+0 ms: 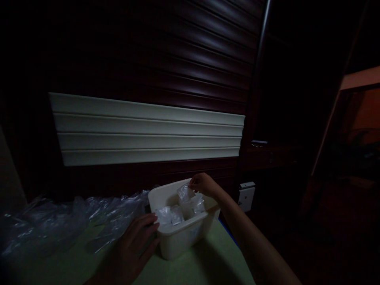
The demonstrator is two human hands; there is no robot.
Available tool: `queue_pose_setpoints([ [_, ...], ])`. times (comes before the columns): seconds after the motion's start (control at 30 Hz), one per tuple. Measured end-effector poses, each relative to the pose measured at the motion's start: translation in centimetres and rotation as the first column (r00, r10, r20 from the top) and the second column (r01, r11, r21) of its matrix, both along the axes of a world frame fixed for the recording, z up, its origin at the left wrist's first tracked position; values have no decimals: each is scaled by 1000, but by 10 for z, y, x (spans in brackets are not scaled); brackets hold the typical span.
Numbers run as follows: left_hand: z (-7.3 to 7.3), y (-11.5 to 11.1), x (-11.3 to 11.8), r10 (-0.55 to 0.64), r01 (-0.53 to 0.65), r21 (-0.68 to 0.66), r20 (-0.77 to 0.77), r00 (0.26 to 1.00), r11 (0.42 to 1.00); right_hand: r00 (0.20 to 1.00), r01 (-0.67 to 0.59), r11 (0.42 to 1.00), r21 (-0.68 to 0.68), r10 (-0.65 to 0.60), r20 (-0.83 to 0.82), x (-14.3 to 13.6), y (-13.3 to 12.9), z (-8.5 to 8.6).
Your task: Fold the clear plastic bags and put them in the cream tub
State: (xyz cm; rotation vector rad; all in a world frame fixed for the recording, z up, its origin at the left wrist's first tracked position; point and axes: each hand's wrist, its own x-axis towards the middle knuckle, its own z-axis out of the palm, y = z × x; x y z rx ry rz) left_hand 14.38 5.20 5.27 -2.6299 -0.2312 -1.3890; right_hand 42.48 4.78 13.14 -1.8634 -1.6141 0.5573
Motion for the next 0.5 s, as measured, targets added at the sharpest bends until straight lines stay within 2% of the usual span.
queue_pose_setpoints([
  [0.33,-8,5,1,74,-75,111,6,997,991,997,-23,971,-236,38,62,-34,19,-2],
  [0.5,-8,3,0,72,-69,135,-10,997,988,983,12,934,-358,54,175,-50,19,-9],
])
